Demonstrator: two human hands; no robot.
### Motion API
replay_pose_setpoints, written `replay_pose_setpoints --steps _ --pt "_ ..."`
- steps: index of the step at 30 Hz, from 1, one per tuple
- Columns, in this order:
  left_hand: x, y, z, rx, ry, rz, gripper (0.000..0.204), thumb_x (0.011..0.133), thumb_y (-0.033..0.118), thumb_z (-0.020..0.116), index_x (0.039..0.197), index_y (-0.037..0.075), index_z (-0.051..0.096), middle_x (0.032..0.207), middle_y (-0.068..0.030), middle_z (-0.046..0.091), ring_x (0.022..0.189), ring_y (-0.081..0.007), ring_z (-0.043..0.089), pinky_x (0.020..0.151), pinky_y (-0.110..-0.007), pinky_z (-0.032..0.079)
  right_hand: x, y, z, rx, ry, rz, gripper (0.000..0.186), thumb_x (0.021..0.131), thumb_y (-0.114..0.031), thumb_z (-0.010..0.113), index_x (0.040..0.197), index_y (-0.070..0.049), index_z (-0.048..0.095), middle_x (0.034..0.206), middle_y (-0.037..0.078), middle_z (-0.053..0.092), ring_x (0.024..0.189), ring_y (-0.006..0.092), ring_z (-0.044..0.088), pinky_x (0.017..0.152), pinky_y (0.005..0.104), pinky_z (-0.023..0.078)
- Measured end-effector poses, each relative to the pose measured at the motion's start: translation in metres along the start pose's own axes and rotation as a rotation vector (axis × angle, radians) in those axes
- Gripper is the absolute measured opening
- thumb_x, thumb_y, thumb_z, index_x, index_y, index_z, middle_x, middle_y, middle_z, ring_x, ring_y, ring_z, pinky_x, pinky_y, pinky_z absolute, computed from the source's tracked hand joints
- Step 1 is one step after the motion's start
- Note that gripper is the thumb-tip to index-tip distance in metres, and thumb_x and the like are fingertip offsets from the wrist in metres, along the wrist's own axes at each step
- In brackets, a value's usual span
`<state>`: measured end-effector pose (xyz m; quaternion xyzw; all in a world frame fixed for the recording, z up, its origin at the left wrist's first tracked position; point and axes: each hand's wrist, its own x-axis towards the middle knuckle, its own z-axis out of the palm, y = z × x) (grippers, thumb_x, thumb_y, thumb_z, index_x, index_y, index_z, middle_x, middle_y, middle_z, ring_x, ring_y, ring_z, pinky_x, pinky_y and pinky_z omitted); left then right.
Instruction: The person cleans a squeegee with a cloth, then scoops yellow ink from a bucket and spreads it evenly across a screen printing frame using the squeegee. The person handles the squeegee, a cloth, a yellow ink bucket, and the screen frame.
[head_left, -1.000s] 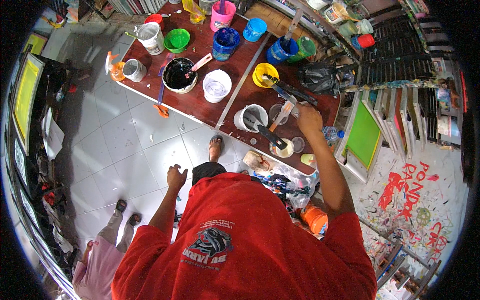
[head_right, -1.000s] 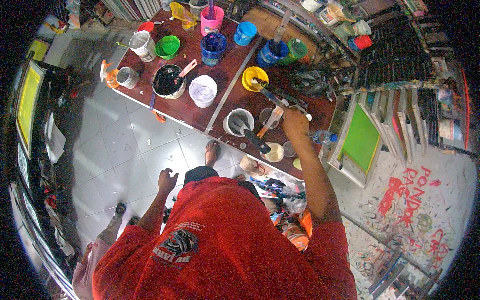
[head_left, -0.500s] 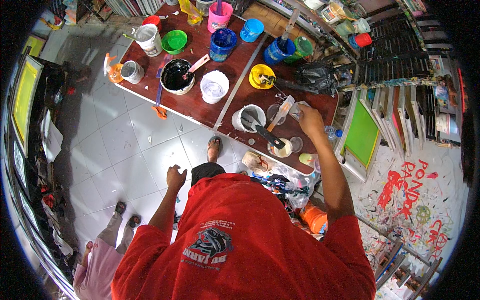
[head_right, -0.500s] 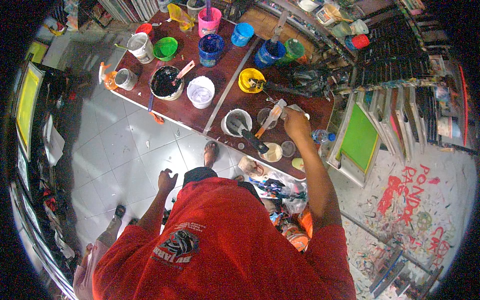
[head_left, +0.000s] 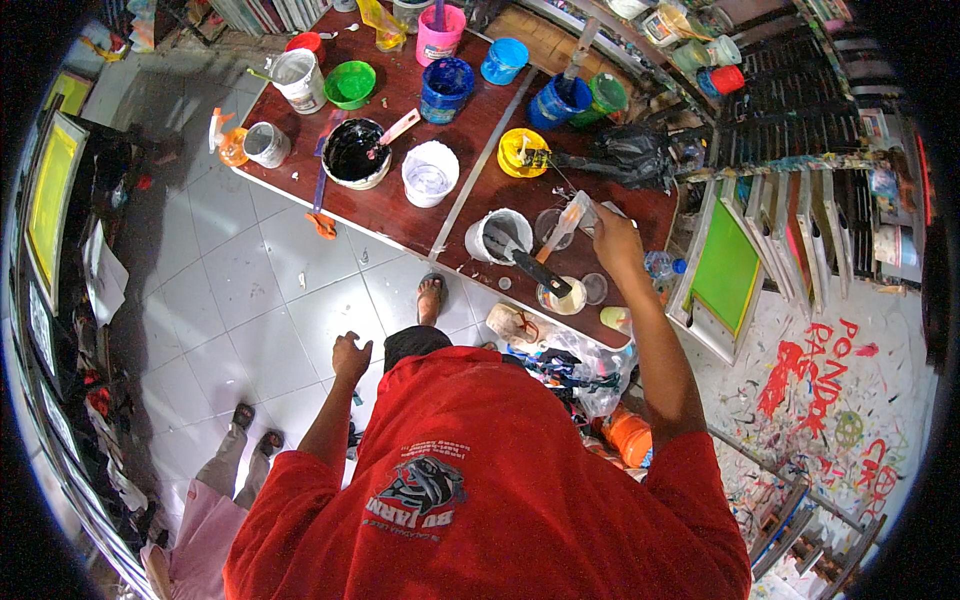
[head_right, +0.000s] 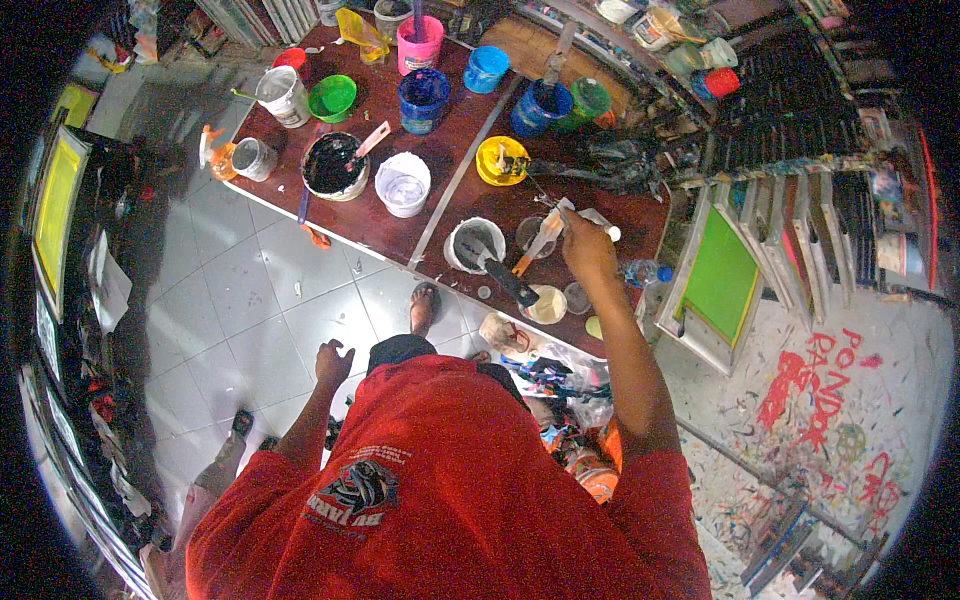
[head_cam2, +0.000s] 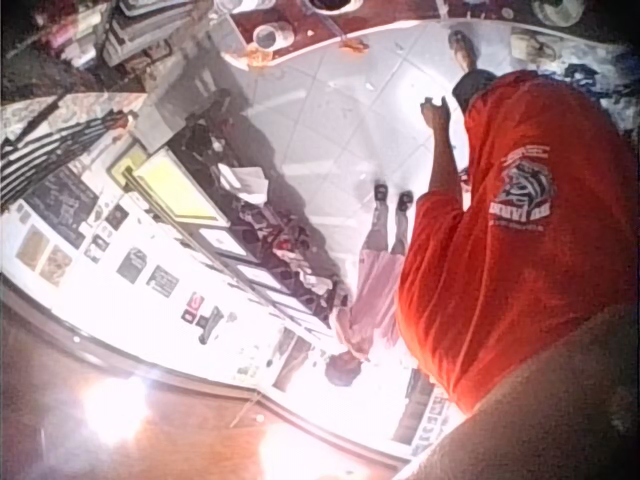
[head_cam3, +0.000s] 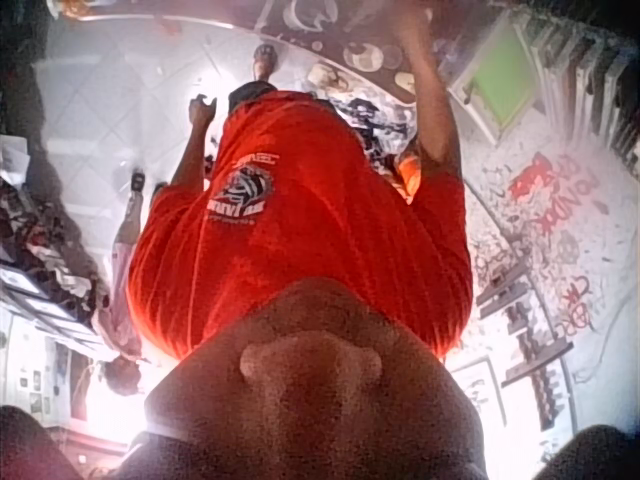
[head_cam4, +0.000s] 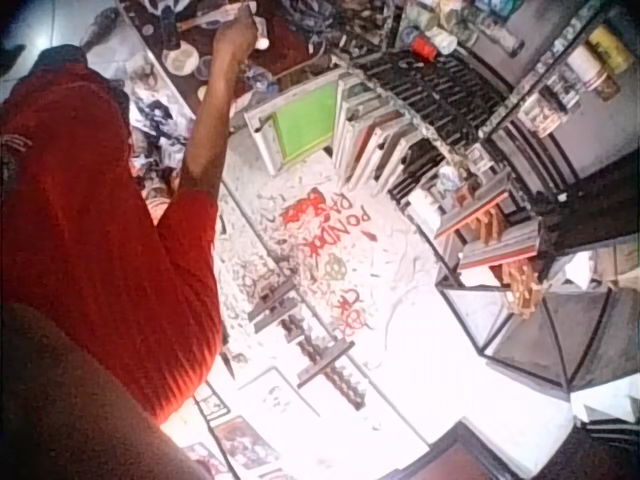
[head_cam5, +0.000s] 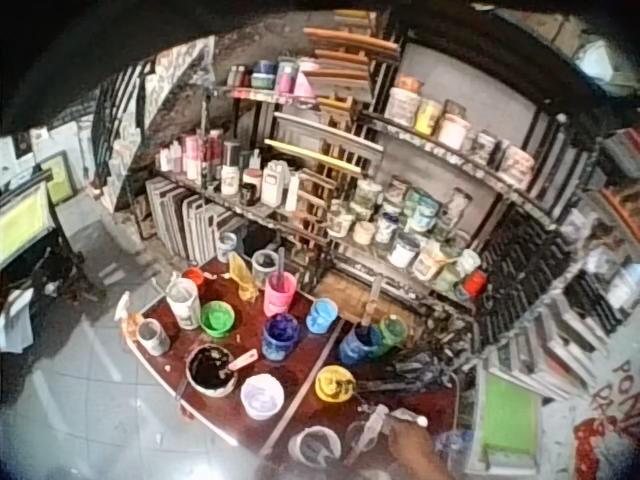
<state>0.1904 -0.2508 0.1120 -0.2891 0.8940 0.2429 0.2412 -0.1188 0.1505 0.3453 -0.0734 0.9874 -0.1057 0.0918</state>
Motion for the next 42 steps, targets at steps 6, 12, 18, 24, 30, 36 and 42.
replay_pose_setpoints --steps 6,12,18,24,30,36,42 --pt "0.002 0.001 -0.001 0.004 0.000 0.003 0.040 0.073 0.035 0.072 0.097 0.004 0.061 0.099 -0.0211 0.058 0.094 -0.0351 0.059 0.080 -0.043 0.050 -0.008 -0.003 -0.007 -0.029 0.047 0.018 0.035 0.085 -0.011 0.050 0.119 -0.009 0.058 0.095 0.025 0.063 0.086 0.0407 0.061 0.078 0.0490 0.048" --pt "0.007 -0.001 -0.001 0.008 0.014 0.029 0.040 0.073 0.035 0.072 0.096 0.004 0.061 0.099 -0.0212 0.058 0.094 -0.0350 0.059 0.080 -0.043 0.050 -0.016 -0.002 -0.010 0.042 0.097 0.073 0.034 0.086 -0.010 0.049 0.119 -0.009 0.058 0.093 0.025 0.063 0.085 0.0420 0.061 0.075 0.0494 0.049" --pt "0.011 0.001 -0.007 0.025 0.014 0.034 0.040 0.073 0.034 0.072 0.097 0.005 0.061 0.100 -0.0211 0.058 0.095 -0.0351 0.059 0.080 -0.043 0.050 -0.026 0.010 0.008 0.142 0.112 0.097 0.032 0.089 -0.011 0.047 0.119 -0.006 0.057 0.090 0.025 0.064 0.079 0.0351 0.065 0.069 0.0444 0.051" --pt "0.015 0.005 -0.009 0.058 0.010 0.058 0.040 0.073 0.035 0.071 0.098 0.005 0.061 0.102 -0.0209 0.058 0.096 -0.0349 0.058 0.081 -0.044 0.050 -0.046 0.031 0.019 0.542 -0.006 0.269 0.033 0.094 -0.013 0.044 0.124 -0.003 0.052 0.091 0.014 0.067 0.061 0.0159 0.064 0.055 0.0297 0.050" --pt "0.017 0.018 -0.005 0.060 0.014 0.138 0.040 0.074 0.035 0.071 0.098 0.005 0.061 0.101 -0.0221 0.058 0.094 -0.0360 0.059 0.080 -0.045 0.050 -0.082 0.040 0.016 1.031 -0.064 0.351 0.034 0.097 -0.012 0.038 0.127 -0.003 0.048 0.084 0.011 0.064 0.056 0.0137 0.057 0.050 0.0256 0.046" --pt "0.007 0.050 -0.003 0.071 0.009 0.196 0.039 0.073 0.034 0.072 0.096 0.004 0.062 0.099 -0.0229 0.059 0.093 -0.0371 0.060 0.080 -0.045 0.050 -0.101 0.053 0.027 1.466 -0.138 0.434 0.033 0.096 -0.013 0.037 0.125 -0.002 0.049 0.077 0.010 0.061 0.054 0.0130 0.053 0.046 0.0252 0.043" --pt "-0.010 0.058 0.013 0.074 0.012 0.277 0.040 0.074 0.035 0.072 0.096 0.005 0.062 0.098 -0.0217 0.060 0.093 -0.0360 0.060 0.080 -0.044 0.050 -0.113 0.051 0.017 1.780 -0.362 0.362 0.035 0.092 -0.011 0.038 0.124 -0.002 0.051 0.079 0.006 0.058 0.044 0.0056 0.045 0.036 0.0181 0.035"
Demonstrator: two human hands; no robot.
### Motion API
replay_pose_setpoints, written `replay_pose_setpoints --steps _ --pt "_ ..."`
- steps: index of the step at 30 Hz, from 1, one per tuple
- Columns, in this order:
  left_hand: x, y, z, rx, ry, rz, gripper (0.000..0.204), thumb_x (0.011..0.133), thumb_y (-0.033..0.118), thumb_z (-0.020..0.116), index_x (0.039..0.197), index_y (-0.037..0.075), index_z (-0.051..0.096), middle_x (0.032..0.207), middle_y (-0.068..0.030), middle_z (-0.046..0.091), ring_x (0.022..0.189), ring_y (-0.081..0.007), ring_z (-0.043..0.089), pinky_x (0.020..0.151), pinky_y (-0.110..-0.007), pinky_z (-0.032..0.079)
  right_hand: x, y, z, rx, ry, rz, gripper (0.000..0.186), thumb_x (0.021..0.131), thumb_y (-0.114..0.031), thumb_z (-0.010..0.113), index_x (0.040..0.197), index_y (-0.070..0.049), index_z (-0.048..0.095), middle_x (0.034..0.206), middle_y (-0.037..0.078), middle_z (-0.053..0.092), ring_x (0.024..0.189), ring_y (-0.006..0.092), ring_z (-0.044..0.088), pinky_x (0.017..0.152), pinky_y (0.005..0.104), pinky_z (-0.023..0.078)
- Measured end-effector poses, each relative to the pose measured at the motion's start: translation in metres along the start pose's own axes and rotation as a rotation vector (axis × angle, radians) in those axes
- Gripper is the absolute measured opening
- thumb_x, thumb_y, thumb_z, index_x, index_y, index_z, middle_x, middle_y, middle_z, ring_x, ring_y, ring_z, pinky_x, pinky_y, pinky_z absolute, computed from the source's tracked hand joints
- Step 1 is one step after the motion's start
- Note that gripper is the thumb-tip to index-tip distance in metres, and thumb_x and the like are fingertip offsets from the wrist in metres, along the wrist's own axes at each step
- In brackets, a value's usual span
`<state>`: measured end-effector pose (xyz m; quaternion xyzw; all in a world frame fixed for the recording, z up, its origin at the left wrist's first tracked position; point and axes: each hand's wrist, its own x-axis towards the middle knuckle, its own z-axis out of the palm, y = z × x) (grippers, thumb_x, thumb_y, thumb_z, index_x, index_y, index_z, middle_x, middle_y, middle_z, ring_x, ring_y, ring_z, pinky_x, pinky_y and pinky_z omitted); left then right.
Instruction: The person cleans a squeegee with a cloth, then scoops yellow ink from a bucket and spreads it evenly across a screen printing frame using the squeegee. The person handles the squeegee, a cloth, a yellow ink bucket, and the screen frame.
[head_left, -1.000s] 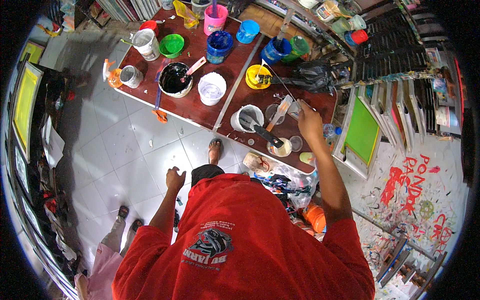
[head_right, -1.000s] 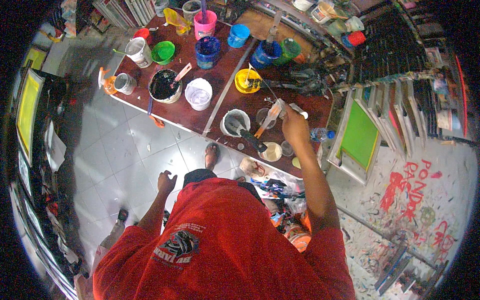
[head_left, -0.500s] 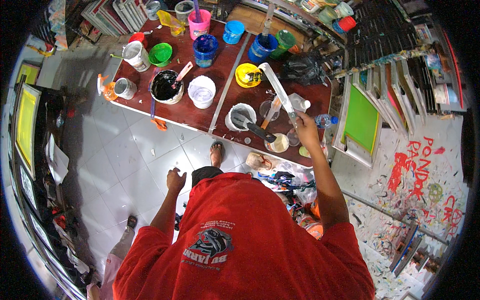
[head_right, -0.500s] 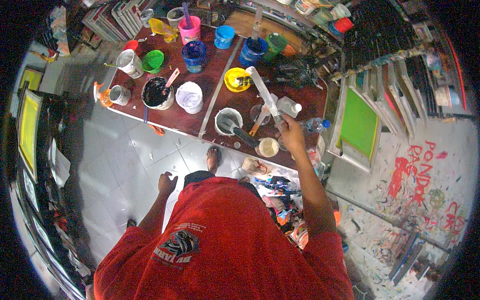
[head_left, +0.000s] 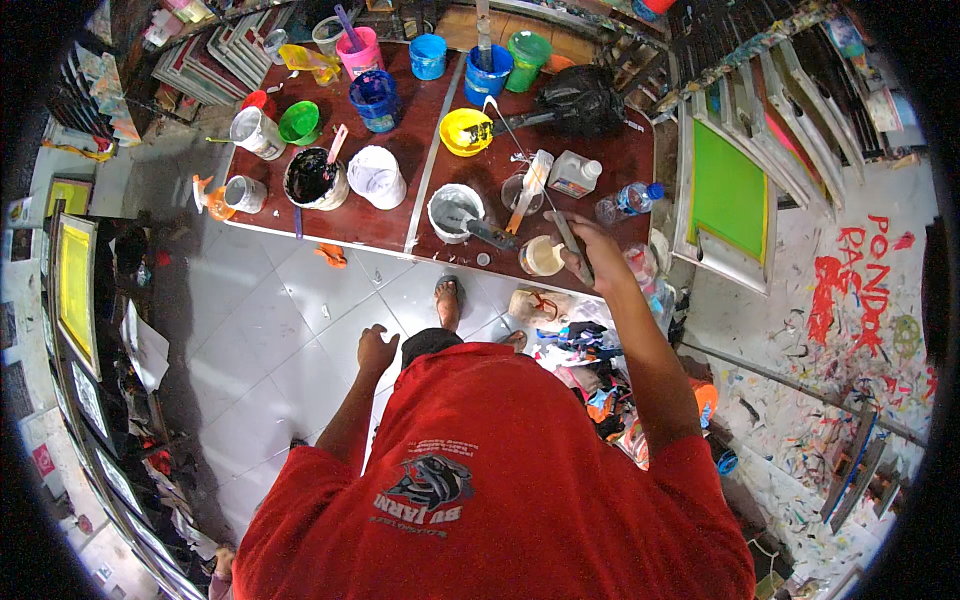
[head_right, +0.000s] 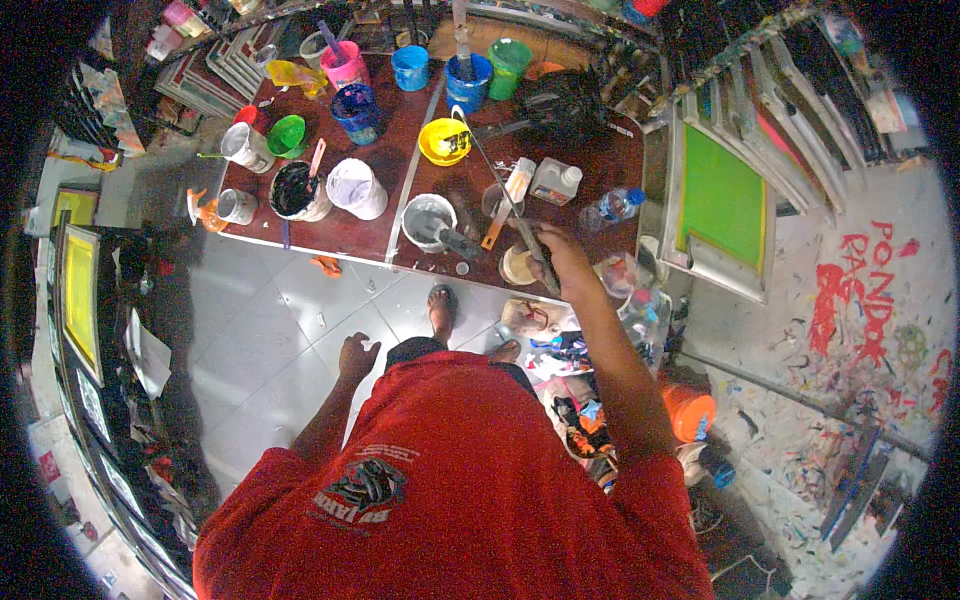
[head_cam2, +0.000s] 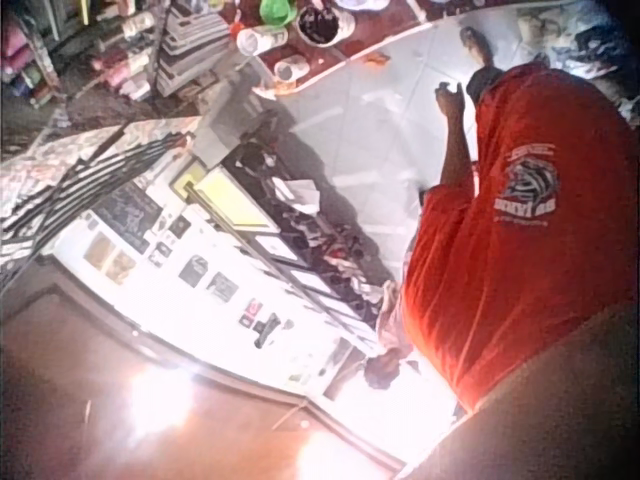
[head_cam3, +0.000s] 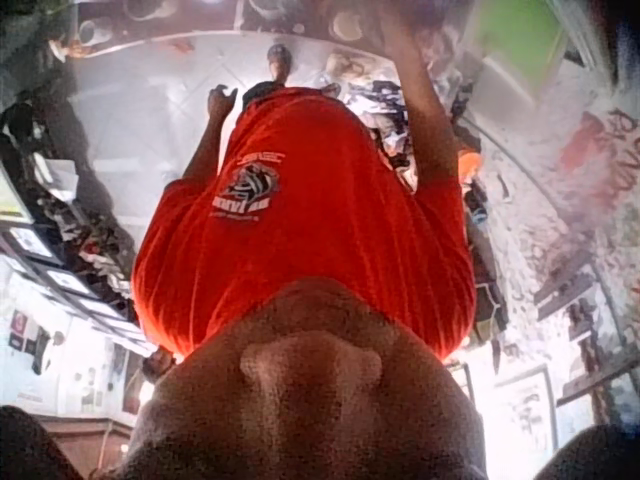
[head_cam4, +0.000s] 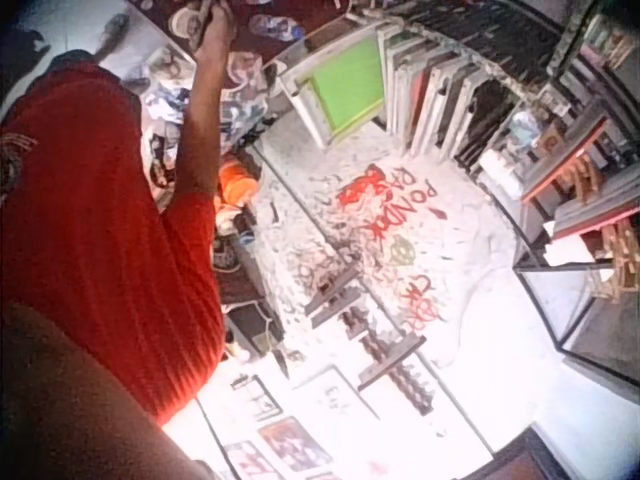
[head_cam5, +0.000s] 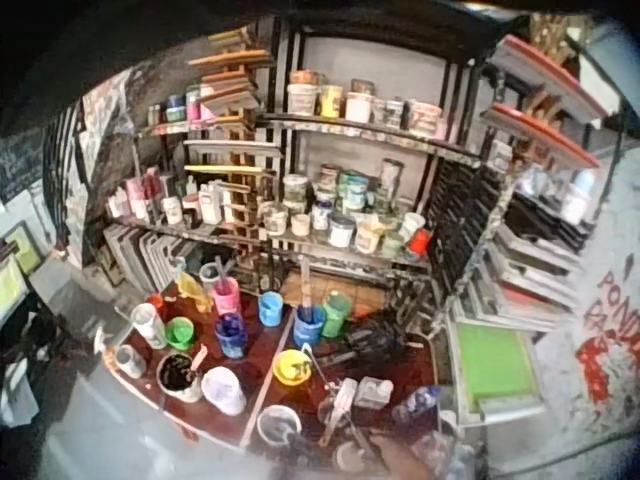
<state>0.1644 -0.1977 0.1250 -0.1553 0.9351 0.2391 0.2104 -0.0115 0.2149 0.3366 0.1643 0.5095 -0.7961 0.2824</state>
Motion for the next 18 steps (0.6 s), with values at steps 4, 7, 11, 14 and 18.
replay_pose_setpoints --steps 4,7,11,14,18 --pt "-0.009 0.004 0.004 0.036 -0.019 0.001 0.039 0.074 0.036 0.071 0.097 0.005 0.061 0.099 -0.0219 0.060 0.093 -0.0352 0.059 0.079 -0.043 0.049 -0.009 0.005 -0.009 0.178 -0.075 0.016 0.035 0.093 -0.011 0.038 0.125 -0.002 0.049 0.083 0.006 0.057 0.043 0.0051 0.044 0.034 0.0169 0.036" --pt "-0.017 0.011 0.007 0.035 -0.031 0.048 0.039 0.074 0.035 0.071 0.098 0.005 0.061 0.096 -0.0212 0.060 0.090 -0.0352 0.060 0.077 -0.043 0.049 -0.023 0.009 -0.022 0.248 -0.116 0.011 0.035 0.093 -0.012 0.038 0.125 -0.002 0.049 0.080 0.006 0.058 0.043 0.0061 0.044 0.034 0.0178 0.035" --pt "-0.011 0.047 0.012 -0.051 -0.017 0.213 0.041 0.073 0.032 0.073 0.100 0.004 0.060 0.087 -0.0181 0.061 0.084 -0.0324 0.061 0.074 -0.042 0.049 -0.075 0.002 -0.026 -0.064 0.114 -0.068 0.033 0.094 -0.017 0.040 0.123 -0.004 0.052 0.072 0.005 0.057 0.042 0.0085 0.045 0.036 0.0213 0.031" --pt "-0.013 0.110 0.004 -0.175 -0.073 0.300 0.042 0.073 0.031 0.072 0.102 0.004 0.060 0.092 -0.0192 0.061 0.087 -0.0323 0.062 0.076 -0.041 0.049 -0.131 0.015 -0.042 -0.357 0.390 -0.064 0.031 0.094 -0.017 0.044 0.121 -0.003 0.053 0.068 0.004 0.055 0.042 0.0086 0.044 0.038 0.0229 0.035" --pt "0.022 0.147 0.070 -0.056 -0.055 0.676 0.059 0.075 0.029 0.069 0.123 0.001 0.047 0.120 -0.0252 0.052 0.103 -0.0381 0.056 0.088 -0.047 0.046 -0.175 0.048 -0.079 -0.971 0.357 -0.296 0.028 0.094 -0.014 0.048 0.117 -0.001 0.055 0.065 0.003 0.055 0.045 0.0095 0.048 0.042 0.0258 0.041"
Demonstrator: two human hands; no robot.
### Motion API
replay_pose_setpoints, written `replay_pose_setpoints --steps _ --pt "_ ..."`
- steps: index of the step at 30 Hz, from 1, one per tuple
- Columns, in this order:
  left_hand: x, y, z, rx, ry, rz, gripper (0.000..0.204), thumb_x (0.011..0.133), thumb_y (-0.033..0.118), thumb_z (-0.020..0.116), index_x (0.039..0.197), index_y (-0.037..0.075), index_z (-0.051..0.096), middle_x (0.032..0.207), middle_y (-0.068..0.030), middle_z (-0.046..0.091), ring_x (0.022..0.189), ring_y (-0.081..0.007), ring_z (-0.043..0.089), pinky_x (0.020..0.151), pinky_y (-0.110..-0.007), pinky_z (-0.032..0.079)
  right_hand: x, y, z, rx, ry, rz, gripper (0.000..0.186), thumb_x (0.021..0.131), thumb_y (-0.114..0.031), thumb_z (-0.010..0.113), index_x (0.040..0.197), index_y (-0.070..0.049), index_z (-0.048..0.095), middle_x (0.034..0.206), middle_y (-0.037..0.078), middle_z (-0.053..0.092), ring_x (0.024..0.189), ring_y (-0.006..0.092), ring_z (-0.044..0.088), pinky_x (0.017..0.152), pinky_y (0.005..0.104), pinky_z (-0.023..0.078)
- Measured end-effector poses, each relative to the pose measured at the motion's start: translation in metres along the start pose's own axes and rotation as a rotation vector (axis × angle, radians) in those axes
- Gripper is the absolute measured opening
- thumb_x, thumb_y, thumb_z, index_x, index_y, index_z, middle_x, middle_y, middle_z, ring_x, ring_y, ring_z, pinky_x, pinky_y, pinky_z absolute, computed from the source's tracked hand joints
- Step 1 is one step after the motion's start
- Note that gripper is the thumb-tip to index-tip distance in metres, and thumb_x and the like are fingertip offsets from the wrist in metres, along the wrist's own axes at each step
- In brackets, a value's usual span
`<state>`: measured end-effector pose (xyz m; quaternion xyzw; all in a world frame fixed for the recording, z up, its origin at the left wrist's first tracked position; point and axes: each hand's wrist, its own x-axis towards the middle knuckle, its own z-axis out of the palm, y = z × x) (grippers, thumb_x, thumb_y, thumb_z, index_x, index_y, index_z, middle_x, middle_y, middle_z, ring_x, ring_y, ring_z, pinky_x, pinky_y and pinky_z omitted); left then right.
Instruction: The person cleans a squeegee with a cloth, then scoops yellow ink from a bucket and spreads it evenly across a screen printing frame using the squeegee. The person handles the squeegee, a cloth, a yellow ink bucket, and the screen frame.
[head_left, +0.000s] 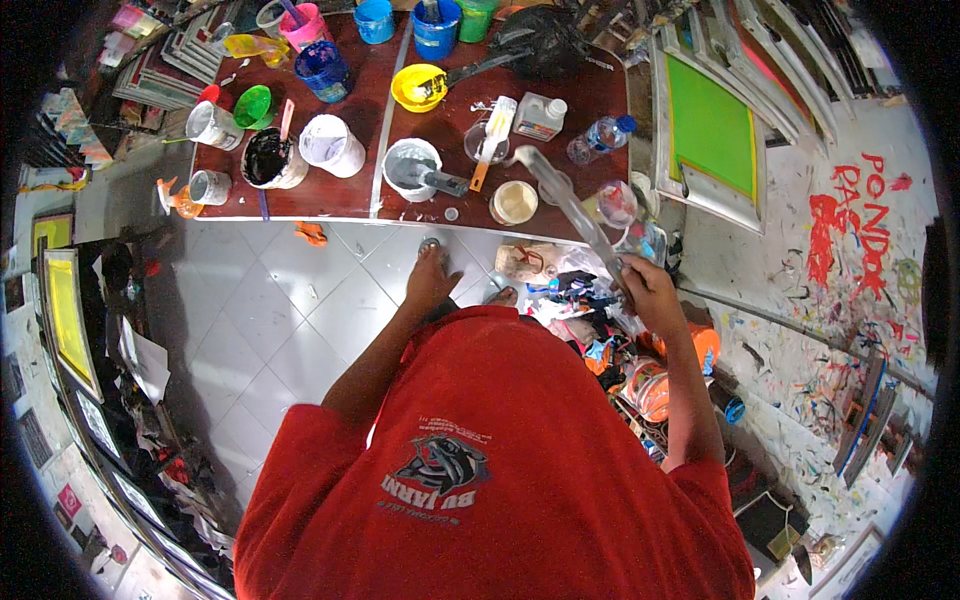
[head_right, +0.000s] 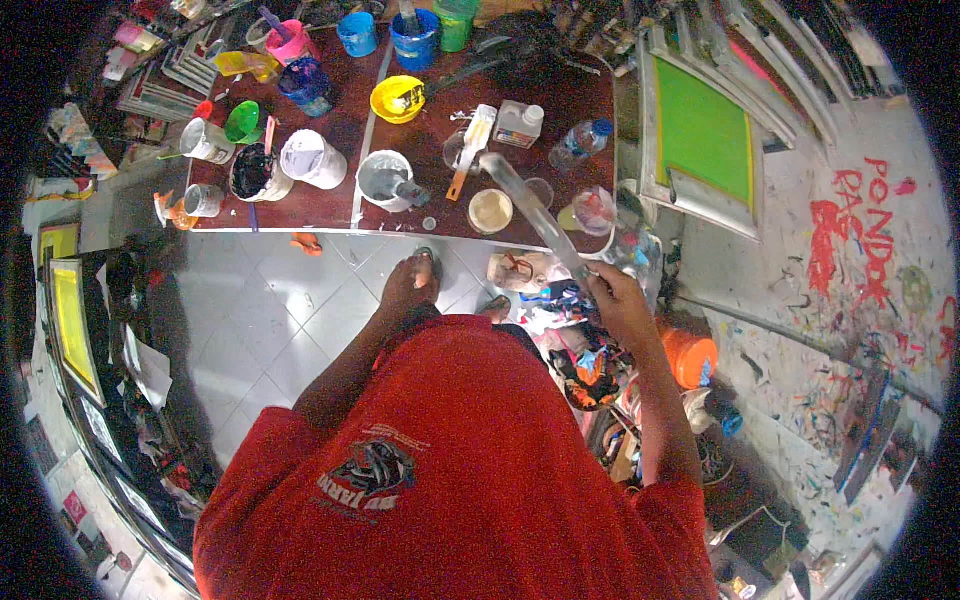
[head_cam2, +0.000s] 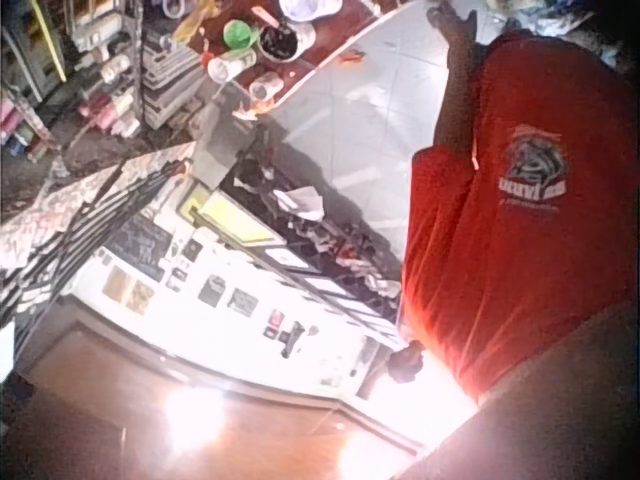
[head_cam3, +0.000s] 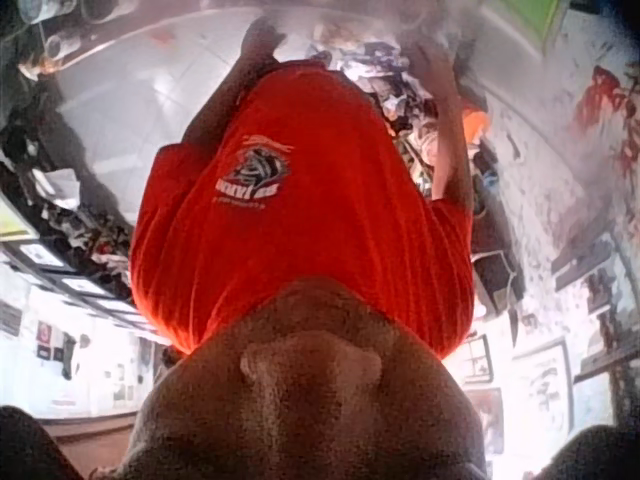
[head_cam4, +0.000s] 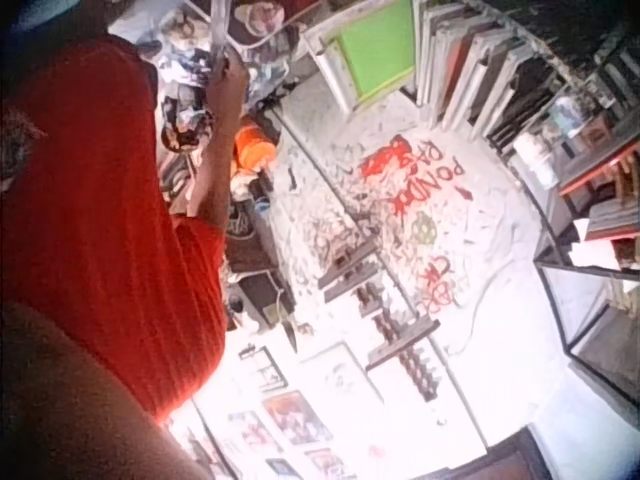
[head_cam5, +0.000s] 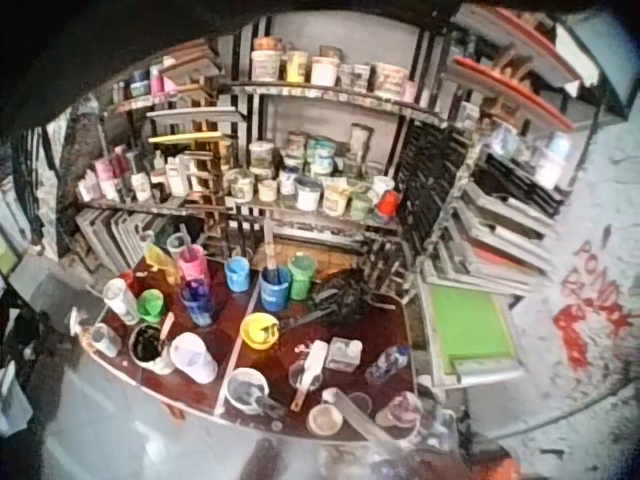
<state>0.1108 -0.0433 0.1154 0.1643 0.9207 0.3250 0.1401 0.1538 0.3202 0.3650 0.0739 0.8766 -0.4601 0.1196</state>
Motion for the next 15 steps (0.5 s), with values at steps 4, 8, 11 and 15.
replay_pose_setpoints --steps 4,8,11,15 --pt "0.051 0.070 -0.011 -0.114 -0.120 -0.168 0.075 0.073 0.030 0.071 0.132 0.001 0.035 0.125 -0.0262 0.047 0.114 -0.0406 0.048 0.096 -0.048 0.041 -0.012 -0.030 -0.003 -0.324 -0.038 0.071 0.023 0.092 -0.015 0.050 0.108 -0.003 0.059 0.077 0.016 0.063 0.063 0.0263 0.060 0.058 0.0376 0.048" --pt "0.080 0.082 0.006 -0.112 -0.063 -0.083 0.086 0.069 0.027 0.075 0.136 0.000 0.029 0.131 -0.0277 0.040 0.119 -0.0427 0.042 0.099 -0.048 0.038 0.006 -0.019 0.004 -0.616 -0.088 0.040 0.019 0.089 -0.019 0.048 0.098 -0.006 0.058 0.083 0.023 0.064 0.080 0.0407 0.062 0.069 0.0488 0.049" --pt "0.094 0.081 0.018 -0.141 0.037 -0.058 0.084 0.065 0.016 0.077 0.134 0.001 0.031 0.128 -0.0292 0.040 0.118 -0.0450 0.041 0.100 -0.048 0.038 0.026 -0.019 0.016 -0.849 -0.067 -0.111 0.018 0.084 -0.014 0.049 0.094 -0.003 0.059 0.075 0.022 0.064 0.072 0.0370 0.065 0.061 0.0467 0.052" --pt "0.106 0.083 0.025 -0.203 0.144 -0.033 0.089 0.061 0.016 0.080 0.135 0.006 0.032 0.127 -0.0268 0.043 0.117 -0.0438 0.042 0.099 -0.048 0.038 0.057 -0.058 0.023 -1.082 -0.194 -0.006 0.018 0.080 -0.011 0.050 0.084 0.000 0.063 0.076 0.020 0.066 0.070 0.0349 0.067 0.060 0.0446 0.055"
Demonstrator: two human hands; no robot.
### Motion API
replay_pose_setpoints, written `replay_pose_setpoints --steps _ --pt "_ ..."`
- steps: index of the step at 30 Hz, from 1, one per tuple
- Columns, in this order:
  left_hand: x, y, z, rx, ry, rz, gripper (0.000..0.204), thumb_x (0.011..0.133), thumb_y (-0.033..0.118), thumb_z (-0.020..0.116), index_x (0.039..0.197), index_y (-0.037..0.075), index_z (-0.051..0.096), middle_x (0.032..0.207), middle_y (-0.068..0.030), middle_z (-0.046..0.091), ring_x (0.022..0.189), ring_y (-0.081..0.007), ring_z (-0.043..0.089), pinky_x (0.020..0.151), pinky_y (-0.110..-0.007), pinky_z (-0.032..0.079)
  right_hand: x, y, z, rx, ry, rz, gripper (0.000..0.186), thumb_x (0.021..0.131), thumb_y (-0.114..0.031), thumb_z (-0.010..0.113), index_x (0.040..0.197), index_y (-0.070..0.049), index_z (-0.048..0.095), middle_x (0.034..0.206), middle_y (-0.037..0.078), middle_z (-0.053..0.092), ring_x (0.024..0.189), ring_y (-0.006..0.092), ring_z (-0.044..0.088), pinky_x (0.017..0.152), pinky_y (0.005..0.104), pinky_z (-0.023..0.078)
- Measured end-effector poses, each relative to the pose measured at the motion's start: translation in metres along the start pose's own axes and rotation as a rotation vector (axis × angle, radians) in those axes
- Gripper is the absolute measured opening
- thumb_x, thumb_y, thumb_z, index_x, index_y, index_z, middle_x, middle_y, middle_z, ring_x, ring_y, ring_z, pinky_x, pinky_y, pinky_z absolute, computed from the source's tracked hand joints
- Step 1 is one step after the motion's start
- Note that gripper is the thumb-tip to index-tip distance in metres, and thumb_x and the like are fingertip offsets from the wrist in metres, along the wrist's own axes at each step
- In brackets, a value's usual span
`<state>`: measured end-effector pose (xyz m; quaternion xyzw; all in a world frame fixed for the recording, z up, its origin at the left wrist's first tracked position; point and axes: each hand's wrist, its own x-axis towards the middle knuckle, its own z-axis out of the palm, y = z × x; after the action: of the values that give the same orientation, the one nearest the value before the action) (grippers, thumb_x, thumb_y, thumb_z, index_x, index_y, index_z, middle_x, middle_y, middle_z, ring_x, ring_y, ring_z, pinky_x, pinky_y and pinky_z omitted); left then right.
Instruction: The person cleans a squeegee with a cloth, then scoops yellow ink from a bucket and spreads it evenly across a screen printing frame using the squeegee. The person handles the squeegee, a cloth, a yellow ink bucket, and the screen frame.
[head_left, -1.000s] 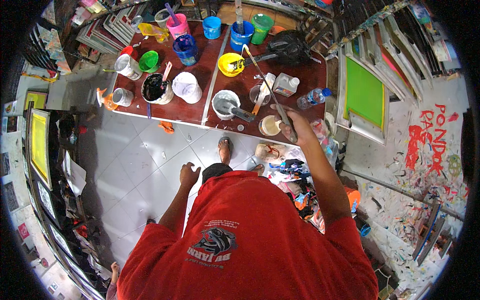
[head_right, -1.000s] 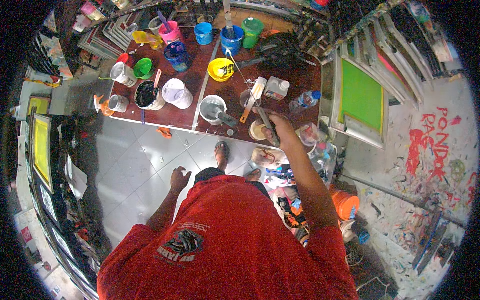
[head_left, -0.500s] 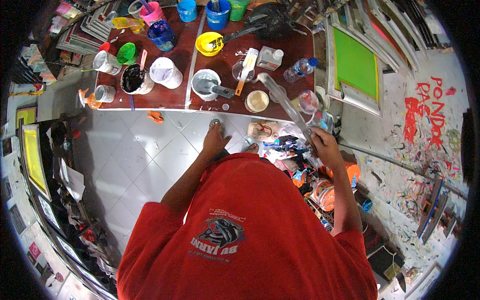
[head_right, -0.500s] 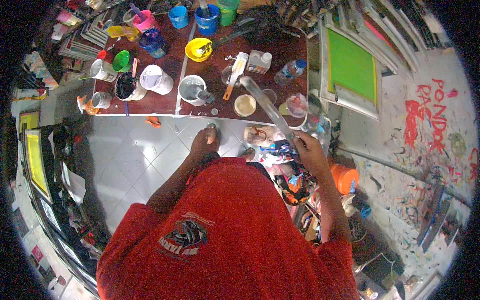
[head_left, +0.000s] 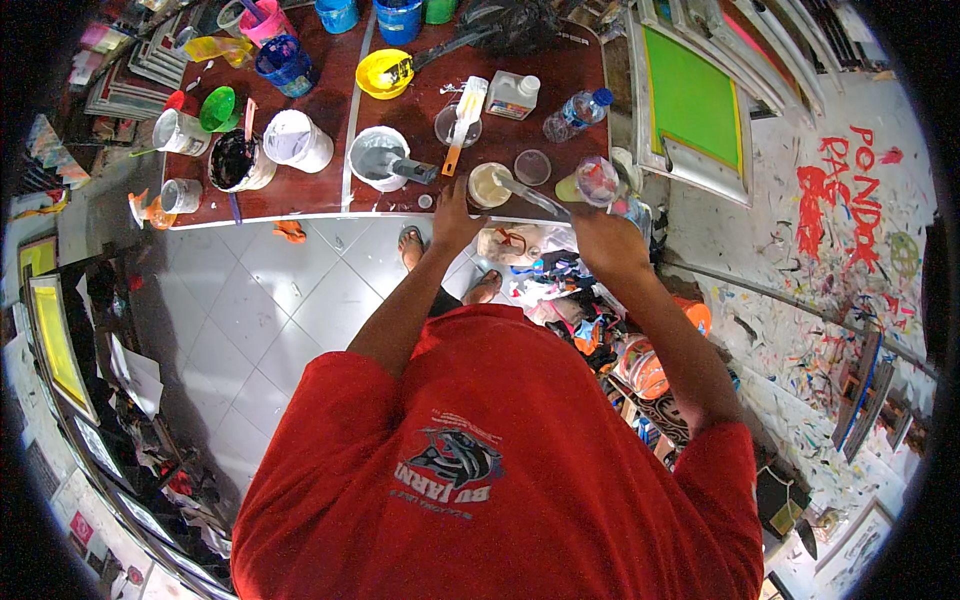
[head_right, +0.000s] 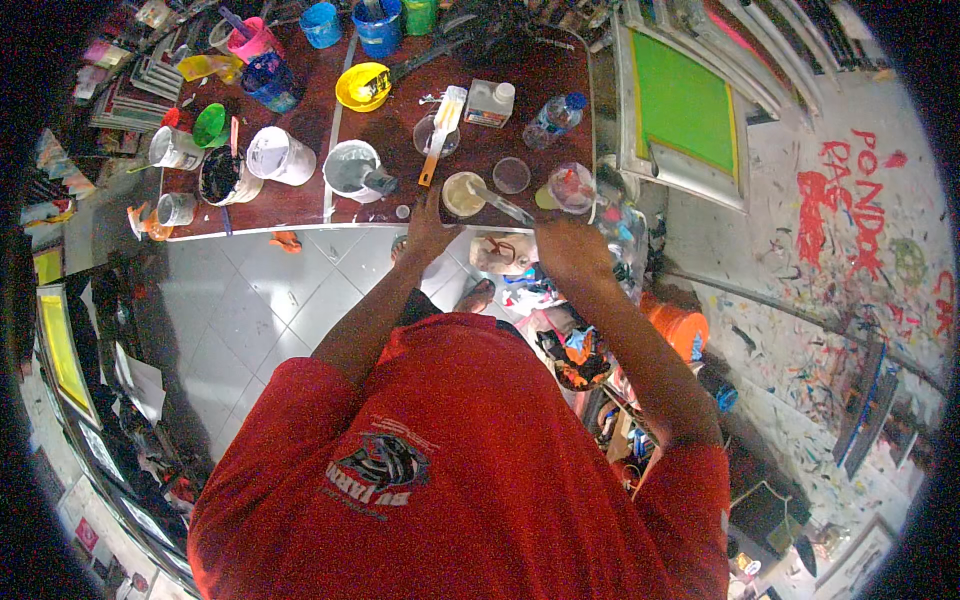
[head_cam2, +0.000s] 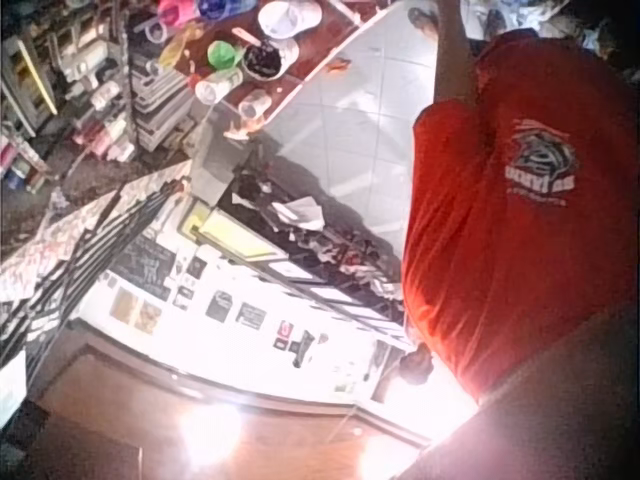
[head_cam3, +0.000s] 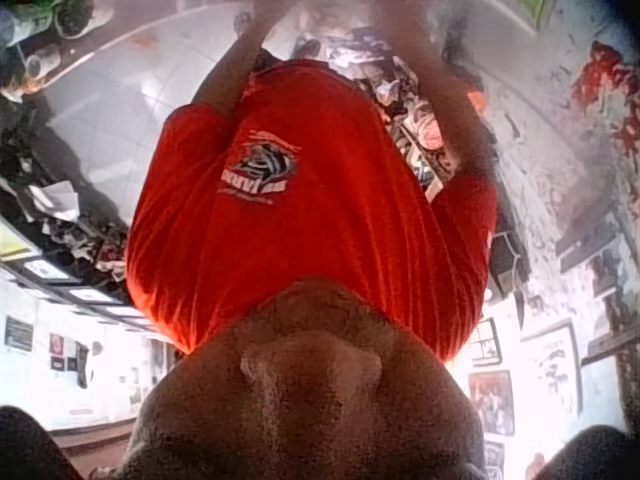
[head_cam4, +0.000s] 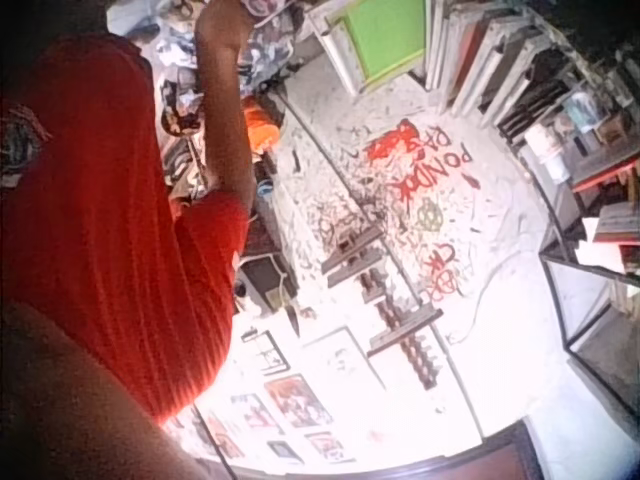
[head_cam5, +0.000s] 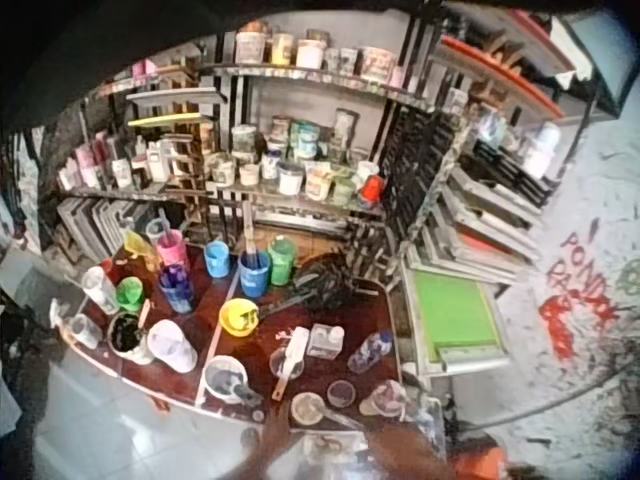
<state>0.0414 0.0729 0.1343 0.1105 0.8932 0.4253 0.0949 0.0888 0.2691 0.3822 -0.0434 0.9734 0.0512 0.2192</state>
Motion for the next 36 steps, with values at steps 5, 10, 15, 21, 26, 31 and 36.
replay_pose_setpoints --steps 5,10,15,21,26,31,36 --pt "0.014 0.007 -0.002 -0.131 0.006 -0.010 0.088 0.056 0.015 0.082 0.132 0.010 0.037 0.124 -0.0214 0.048 0.114 -0.0419 0.045 0.096 -0.048 0.040 0.035 0.003 -0.010 0.014 -0.077 -0.159 0.020 0.079 -0.011 0.050 0.081 0.002 0.064 0.077 0.023 0.065 0.072 0.0358 0.067 0.063 0.0461 0.054" --pt "0.016 0.010 -0.002 -0.164 0.023 -0.018 0.084 0.056 0.011 0.082 0.128 0.009 0.040 0.122 -0.0196 0.050 0.111 -0.0397 0.048 0.094 -0.046 0.042 0.050 0.024 0.016 0.276 -0.070 -0.183 0.020 0.080 -0.014 0.050 0.081 0.001 0.063 0.078 0.024 0.064 0.077 0.0388 0.065 0.072 0.0479 0.051" --pt "0.017 0.006 -0.001 -0.200 0.028 0.003 0.079 0.056 0.009 0.081 0.126 0.008 0.044 0.119 -0.0190 0.053 0.110 -0.0390 0.050 0.094 -0.045 0.042 0.043 0.042 0.029 0.545 -0.208 -0.147 0.021 0.082 -0.020 0.052 0.082 -0.001 0.061 0.081 0.022 0.063 0.079 0.0391 0.062 0.072 0.0469 0.048" --pt "0.020 0.007 -0.003 -0.219 0.041 0.043 0.078 0.055 0.010 0.082 0.124 0.008 0.046 0.116 -0.0187 0.055 0.106 -0.0387 0.052 0.091 -0.045 0.044 0.044 0.047 0.061 0.702 -0.125 -0.221 0.024 0.085 -0.023 0.052 0.092 -0.002 0.064 0.080 0.021 0.063 0.078 0.0372 0.062 0.071 0.0448 0.048" --pt "0.020 0.010 -0.007 -0.222 -0.007 -0.006 0.076 0.055 0.010 0.082 0.123 0.009 0.047 0.117 -0.0182 0.056 0.106 -0.0382 0.053 0.090 -0.045 0.044 0.037 0.051 0.091 0.783 0.055 -0.241 0.024 0.087 -0.019 0.053 0.098 -0.003 0.066 0.080 0.018 0.064 0.080 0.0338 0.063 0.074 0.0409 0.048" --pt "0.019 0.014 -0.009 -0.199 0.026 0.024 0.077 0.057 0.011 0.082 0.125 0.009 0.046 0.119 -0.0182 0.055 0.110 -0.0374 0.052 0.093 -0.045 0.043 0.014 0.051 0.084 0.840 -0.061 -0.088 0.024 0.089 -0.019 0.055 0.101 -0.003 0.066 0.080 0.016 0.066 0.074 0.0277 0.064 0.071 0.0370 0.050" --pt "0.024 0.004 -0.003 -0.175 -0.047 -0.013 0.083 0.058 0.012 0.082 0.130 0.009 0.042 0.122 -0.0188 0.053 0.113 -0.0379 0.050 0.095 -0.044 0.042 -0.009 0.054 0.105 0.906 -0.126 0.083 0.030 0.092 -0.025 0.051 0.108 -0.003 0.064 0.080 0.015 0.068 0.067 0.0212 0.064 0.066 0.0349 0.051"
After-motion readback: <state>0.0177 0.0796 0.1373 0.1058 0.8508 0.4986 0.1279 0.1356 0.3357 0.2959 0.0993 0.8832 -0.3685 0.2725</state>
